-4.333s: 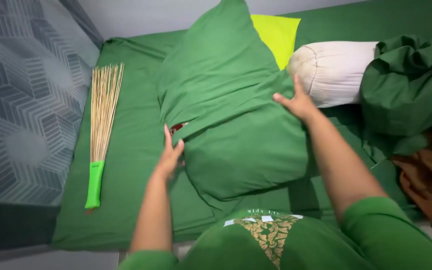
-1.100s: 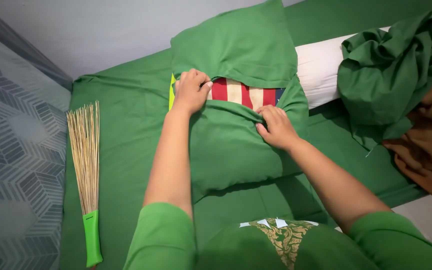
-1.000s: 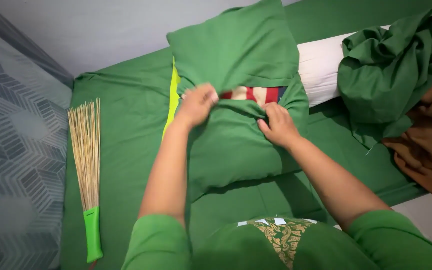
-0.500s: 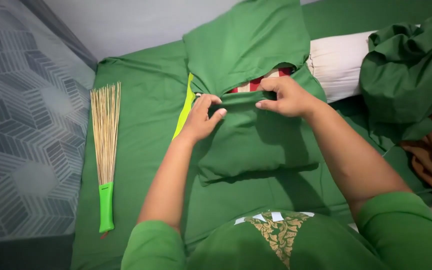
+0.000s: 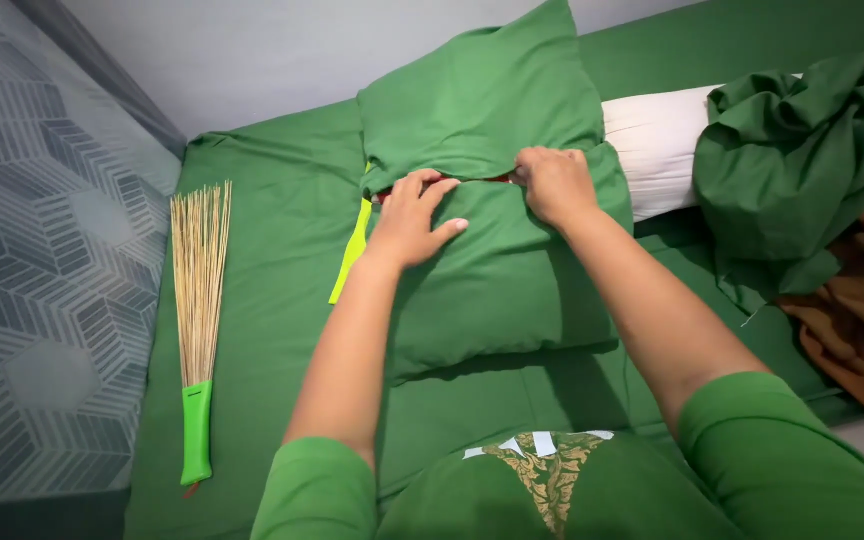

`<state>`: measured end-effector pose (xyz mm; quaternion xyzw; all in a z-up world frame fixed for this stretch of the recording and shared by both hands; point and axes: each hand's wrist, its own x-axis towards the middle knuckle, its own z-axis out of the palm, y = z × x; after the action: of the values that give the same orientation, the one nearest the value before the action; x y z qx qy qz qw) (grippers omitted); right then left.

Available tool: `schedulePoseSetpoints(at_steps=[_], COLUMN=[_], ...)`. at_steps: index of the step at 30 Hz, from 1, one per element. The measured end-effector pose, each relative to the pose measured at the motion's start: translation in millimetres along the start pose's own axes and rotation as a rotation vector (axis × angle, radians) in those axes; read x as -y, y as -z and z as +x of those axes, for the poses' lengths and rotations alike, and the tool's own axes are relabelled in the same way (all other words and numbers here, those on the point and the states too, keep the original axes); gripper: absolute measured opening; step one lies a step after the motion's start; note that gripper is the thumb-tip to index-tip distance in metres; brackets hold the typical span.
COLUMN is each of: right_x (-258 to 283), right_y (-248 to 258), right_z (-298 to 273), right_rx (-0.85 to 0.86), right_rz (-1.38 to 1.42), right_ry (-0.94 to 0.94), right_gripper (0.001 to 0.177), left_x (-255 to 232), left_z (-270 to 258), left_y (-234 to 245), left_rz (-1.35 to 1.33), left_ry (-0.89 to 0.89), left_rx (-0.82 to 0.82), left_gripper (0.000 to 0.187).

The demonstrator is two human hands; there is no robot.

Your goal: The person places a green pillowcase over a pillow with an American flag pattern, then repeats the process with a long cylindrical pillow. The person adjusts the fabric to fit snugly around each pillow.

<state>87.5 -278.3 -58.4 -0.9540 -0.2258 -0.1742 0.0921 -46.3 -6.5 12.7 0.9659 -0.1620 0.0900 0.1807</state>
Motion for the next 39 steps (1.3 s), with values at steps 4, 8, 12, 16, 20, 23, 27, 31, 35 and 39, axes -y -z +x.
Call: schedulePoseSetpoints(at_steps=[4,8,12,16,20,23,27,31,35,39], right_x=[12.4,10.1,-15.7,-16.9,36.7,59.9,61.8,71.5,77.2,79.0], right_y=[59.4,69.4,71.7,80.9,87.6,71.2,57.1,63.4,66.0,63.7], right_z=[-15.6,-30.4,-34.6,-40.3,-52.2,-55.3,-59.2,-64.9,-64.5,-63.6], right_rx=[0.187,0.481,0.559,0.449,0.182,0.007,0.127,0.321,0.335,0.370], right_rz=[0.852,0.651,0.564,0.516,0.306,0.310,0.335,0.232,0.206,0.157], right_ry=[0.026,-0.066,-0.188,-0.283,0.133,0.338,0.231,0.134,0.098,-0.008], right_gripper=[0.019,0.021,0.027,0.040,0.062,0.046,0.046,0.059,0.065,0.067], left_x=[13.0,35.7,28.2,79.9,58.1,19.6,73.7,121.0,168.7,156.6], left_z=[7.2,15.4,-3.6,-19.7,7.0,13.0,31.1,14.2,31.6,33.0], left_y=[-5.7,-34.6,21.2,34.5,12.7,16.5,9.9,-5.6,-44.2,-44.7], left_rz=[0.070,0.117,-0.016,0.010,-0.278,-0.431,-0.318,-0.226,-0.041,-0.443], left_ry=[0.067,0.060,0.076,0.188,-0.244,-0.400,-0.270,0.257,0.266,0.223], left_rx=[0.114,0.147,0.197,0.110,-0.237,-0.211,-0.303,-0.177,-0.153,-0.374], left_gripper=[0.055,0.033,0.033,0.031,0.013,0.011,0.009,0.053,0.040,0.023])
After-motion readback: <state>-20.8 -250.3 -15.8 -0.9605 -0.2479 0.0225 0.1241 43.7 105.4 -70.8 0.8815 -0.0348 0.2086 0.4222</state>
